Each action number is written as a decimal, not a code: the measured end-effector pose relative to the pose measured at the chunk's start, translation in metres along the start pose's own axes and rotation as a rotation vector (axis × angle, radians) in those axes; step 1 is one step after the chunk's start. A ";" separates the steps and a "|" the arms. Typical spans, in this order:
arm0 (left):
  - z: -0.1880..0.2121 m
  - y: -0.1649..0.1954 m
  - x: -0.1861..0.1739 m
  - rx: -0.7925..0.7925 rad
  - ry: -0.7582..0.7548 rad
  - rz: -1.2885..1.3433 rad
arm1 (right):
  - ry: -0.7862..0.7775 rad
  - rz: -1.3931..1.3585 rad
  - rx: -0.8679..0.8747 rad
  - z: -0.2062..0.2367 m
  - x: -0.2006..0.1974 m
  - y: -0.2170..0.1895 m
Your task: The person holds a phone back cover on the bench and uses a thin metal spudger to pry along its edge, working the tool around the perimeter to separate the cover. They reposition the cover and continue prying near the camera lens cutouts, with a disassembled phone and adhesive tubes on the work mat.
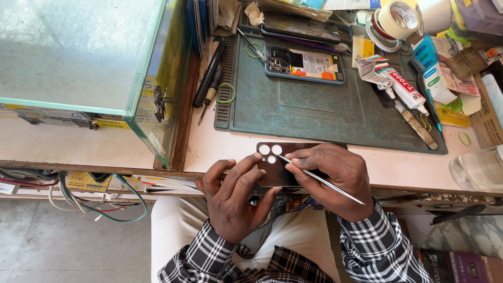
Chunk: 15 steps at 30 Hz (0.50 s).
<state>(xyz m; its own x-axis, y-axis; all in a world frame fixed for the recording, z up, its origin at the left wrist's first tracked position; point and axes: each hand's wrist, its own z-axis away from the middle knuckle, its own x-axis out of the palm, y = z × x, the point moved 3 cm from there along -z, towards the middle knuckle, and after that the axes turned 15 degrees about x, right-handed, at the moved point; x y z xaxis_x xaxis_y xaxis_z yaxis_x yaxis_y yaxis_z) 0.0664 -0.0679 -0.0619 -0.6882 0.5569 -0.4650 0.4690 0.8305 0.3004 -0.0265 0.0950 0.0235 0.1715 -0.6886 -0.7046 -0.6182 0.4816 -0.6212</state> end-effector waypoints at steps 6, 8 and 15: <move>-0.002 0.002 -0.003 0.000 0.002 0.001 | 0.042 -0.045 0.074 0.003 -0.002 0.001; -0.002 0.001 -0.003 0.000 0.003 0.008 | 0.046 -0.041 0.088 0.003 -0.002 0.003; 0.000 -0.003 -0.002 0.001 0.003 0.001 | 0.055 -0.129 0.101 0.004 0.002 0.009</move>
<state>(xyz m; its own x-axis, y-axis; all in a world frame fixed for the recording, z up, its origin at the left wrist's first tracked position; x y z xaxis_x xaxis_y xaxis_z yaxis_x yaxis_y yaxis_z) 0.0661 -0.0717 -0.0626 -0.6890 0.5580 -0.4625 0.4703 0.8297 0.3006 -0.0292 0.1004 0.0153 0.2003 -0.7755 -0.5987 -0.5132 0.4375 -0.7384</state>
